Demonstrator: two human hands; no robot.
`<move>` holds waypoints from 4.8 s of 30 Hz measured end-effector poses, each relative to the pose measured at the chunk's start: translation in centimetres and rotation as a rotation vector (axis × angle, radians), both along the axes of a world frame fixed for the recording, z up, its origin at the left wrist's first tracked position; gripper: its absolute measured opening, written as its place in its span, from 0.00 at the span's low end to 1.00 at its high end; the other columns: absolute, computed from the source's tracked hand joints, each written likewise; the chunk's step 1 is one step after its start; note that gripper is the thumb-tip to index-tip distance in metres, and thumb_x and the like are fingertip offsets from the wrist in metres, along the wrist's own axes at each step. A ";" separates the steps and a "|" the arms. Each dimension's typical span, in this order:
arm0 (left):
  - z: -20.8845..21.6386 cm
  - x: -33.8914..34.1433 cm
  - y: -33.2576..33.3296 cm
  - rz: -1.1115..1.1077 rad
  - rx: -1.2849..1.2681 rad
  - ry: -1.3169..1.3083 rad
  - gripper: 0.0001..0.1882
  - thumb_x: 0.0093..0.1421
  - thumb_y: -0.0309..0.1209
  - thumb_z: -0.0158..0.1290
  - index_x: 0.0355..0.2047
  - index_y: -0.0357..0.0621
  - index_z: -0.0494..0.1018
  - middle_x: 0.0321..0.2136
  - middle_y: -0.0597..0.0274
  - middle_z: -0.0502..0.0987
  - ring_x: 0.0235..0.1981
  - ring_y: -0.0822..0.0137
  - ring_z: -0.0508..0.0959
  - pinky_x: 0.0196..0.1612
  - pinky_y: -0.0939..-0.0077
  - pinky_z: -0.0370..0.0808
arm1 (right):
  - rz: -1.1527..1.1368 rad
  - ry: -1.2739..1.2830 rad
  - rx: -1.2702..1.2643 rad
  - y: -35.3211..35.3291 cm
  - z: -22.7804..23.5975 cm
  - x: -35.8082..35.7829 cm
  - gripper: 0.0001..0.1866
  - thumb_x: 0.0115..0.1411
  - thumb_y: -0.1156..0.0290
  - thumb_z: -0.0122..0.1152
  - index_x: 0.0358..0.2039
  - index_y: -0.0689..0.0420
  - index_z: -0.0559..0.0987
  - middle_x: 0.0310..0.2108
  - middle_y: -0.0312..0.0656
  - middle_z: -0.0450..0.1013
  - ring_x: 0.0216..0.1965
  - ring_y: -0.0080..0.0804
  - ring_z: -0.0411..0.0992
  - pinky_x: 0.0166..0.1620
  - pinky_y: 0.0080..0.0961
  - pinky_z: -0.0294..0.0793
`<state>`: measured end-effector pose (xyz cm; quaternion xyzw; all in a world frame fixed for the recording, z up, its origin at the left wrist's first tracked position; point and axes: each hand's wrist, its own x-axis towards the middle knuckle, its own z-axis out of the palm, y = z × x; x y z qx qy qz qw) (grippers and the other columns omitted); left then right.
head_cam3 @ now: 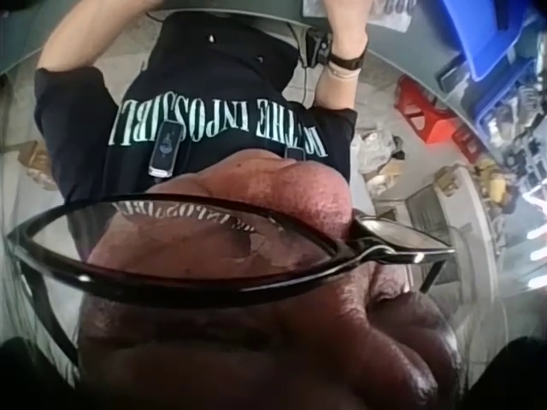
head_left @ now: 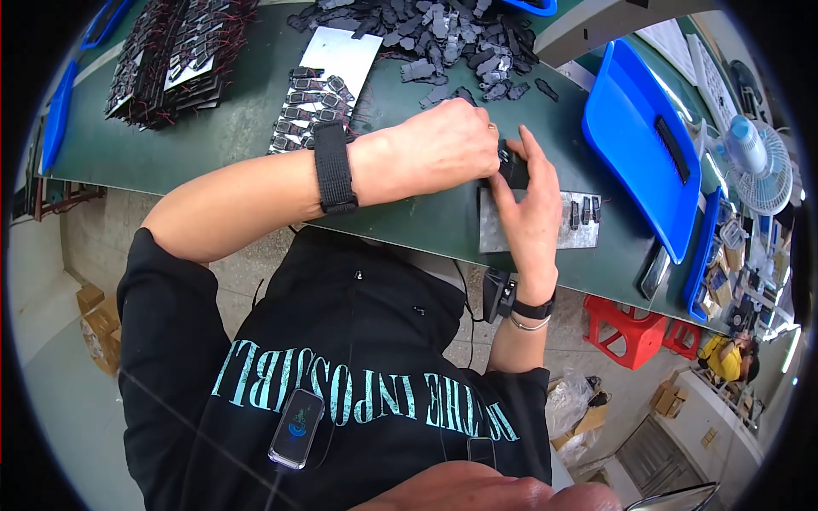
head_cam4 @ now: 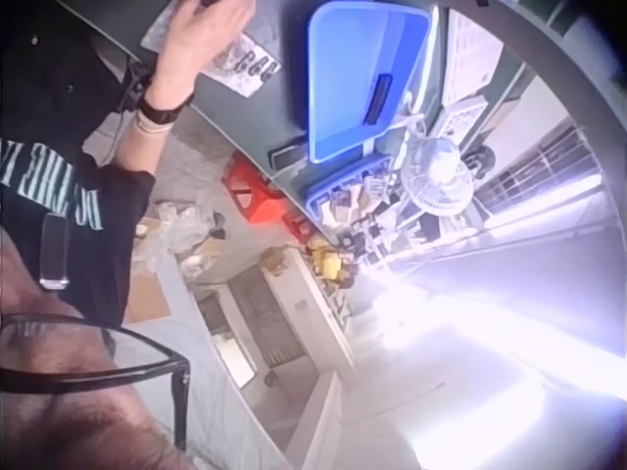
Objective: Inspecting and manipulating small black electronic components at a factory workstation.
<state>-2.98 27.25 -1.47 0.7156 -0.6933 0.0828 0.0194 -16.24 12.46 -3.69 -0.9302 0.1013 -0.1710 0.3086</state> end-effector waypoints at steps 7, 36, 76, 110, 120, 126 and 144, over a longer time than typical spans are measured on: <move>-1.6 0.3 -0.8 0.158 -0.234 0.196 0.07 0.54 0.30 0.59 0.31 0.41 0.75 0.26 0.63 0.74 0.35 0.65 0.80 0.32 0.71 0.79 | -0.031 -0.034 0.022 0.1 -0.4 0.4 0.36 0.53 0.81 0.69 0.64 0.59 0.69 0.45 0.47 0.78 0.48 0.45 0.75 0.50 0.36 0.75; -1.5 -5.9 8.4 0.502 -0.446 1.443 0.21 0.64 0.22 0.58 0.58 0.35 0.73 0.42 0.56 0.84 0.40 0.70 0.84 0.45 0.77 0.82 | 0.135 -0.287 0.668 6.3 0.6 -0.7 0.15 0.52 0.78 0.74 0.42 0.60 0.83 0.41 0.42 0.80 0.44 0.34 0.78 0.48 0.28 0.77; -1.7 -4.0 6.8 0.431 -0.318 0.424 0.10 0.54 0.25 0.59 0.37 0.41 0.74 0.36 0.59 0.73 0.40 0.59 0.75 0.41 0.66 0.76 | 0.085 -0.090 0.076 4.8 -1.1 -0.3 0.11 0.55 0.79 0.67 0.40 0.59 0.80 0.41 0.45 0.77 0.50 0.46 0.74 0.54 0.38 0.72; -0.5 -3.9 8.0 0.540 -0.286 0.928 0.14 0.59 0.28 0.62 0.46 0.44 0.81 0.36 0.62 0.81 0.35 0.66 0.81 0.37 0.74 0.76 | 0.017 -0.274 0.226 5.1 -0.8 -0.8 0.13 0.55 0.78 0.68 0.42 0.60 0.82 0.47 0.44 0.77 0.52 0.45 0.73 0.56 0.38 0.72; -1.0 -5.7 7.7 0.427 -0.396 1.651 0.14 0.69 0.27 0.54 0.52 0.33 0.76 0.34 0.64 0.81 0.37 0.81 0.75 0.38 0.79 0.75 | 0.183 -0.177 0.894 6.5 0.1 -1.5 0.11 0.59 0.83 0.65 0.44 0.64 0.80 0.50 0.47 0.75 0.53 0.34 0.72 0.56 0.29 0.72; -0.5 -5.3 8.1 0.367 -0.241 1.558 0.12 0.70 0.27 0.53 0.51 0.34 0.75 0.31 0.64 0.79 0.33 0.81 0.71 0.36 0.79 0.73 | 0.163 -0.142 1.056 6.6 0.2 -1.9 0.09 0.57 0.81 0.69 0.39 0.62 0.81 0.47 0.44 0.77 0.48 0.31 0.76 0.52 0.27 0.75; -0.1 -6.4 7.6 0.383 -0.451 1.112 0.08 0.64 0.27 0.59 0.42 0.36 0.80 0.29 0.56 0.83 0.29 0.59 0.83 0.31 0.71 0.77 | 0.196 -0.262 1.205 6.5 -0.5 -2.4 0.09 0.67 0.76 0.58 0.45 0.66 0.78 0.49 0.50 0.76 0.52 0.39 0.75 0.58 0.33 0.72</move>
